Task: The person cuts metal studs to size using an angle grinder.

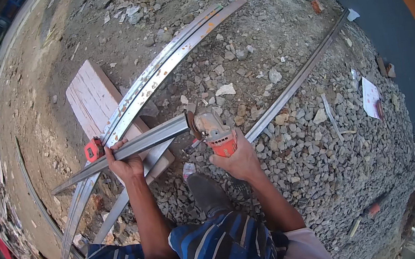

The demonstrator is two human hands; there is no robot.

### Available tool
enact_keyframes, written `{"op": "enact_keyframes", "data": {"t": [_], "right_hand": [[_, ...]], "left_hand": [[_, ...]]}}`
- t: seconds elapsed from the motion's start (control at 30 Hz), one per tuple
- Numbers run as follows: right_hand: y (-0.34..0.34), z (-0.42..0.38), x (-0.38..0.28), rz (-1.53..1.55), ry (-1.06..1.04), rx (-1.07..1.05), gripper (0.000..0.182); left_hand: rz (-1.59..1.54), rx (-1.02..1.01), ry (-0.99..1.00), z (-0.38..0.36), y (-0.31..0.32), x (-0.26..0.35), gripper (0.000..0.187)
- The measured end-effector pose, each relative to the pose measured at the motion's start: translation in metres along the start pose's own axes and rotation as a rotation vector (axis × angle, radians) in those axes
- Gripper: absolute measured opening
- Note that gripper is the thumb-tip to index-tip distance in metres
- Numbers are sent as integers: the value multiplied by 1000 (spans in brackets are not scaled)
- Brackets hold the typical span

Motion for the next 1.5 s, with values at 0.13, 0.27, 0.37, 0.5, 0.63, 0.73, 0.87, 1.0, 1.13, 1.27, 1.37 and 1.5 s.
{"op": "enact_keyframes", "data": {"t": [0.13,0.27,0.37,0.5,0.63,0.73,0.87,1.0,1.13,1.27,1.37,1.5], "right_hand": [[3,1,16,-11,-13,-20,70],[-5,-4,25,105,-27,-16,68],[-20,-4,29,141,60,31,61],[-44,-3,33,109,29,122,53],[-57,-3,43,236,64,158,49],[-58,-1,68,346,157,165,44],[-54,-2,69,490,230,171,42],[-50,-1,70,568,207,197,44],[-48,-2,61,566,209,210,46],[-48,-8,74,611,223,210,47],[-53,-15,84,533,206,240,40],[-60,-21,74,479,261,256,35]], "left_hand": [[-24,40,9,-8,18,3,32],[-231,17,-13,3,18,22,25],[-103,86,85,-3,33,30,25],[69,17,82,-12,39,34,24],[419,-89,168,-9,67,49,32],[693,-205,203,13,102,71,24],[1299,-278,436,53,172,104,31],[1573,-475,579,97,210,100,35],[1833,-687,598,116,226,43,52],[2134,-781,311,115,235,-39,48],[2196,-949,360,139,233,-107,49],[2278,-1041,408,155,253,-185,61]]}}
Point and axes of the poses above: each hand's wrist, its own z-axis towards the middle knuckle, its own y-axis out of the palm, x = y × z, the point moved 1 cm from there along z, towards the middle knuckle, and after that the axes turned 13 degrees about -z, right-handed, at the moved point
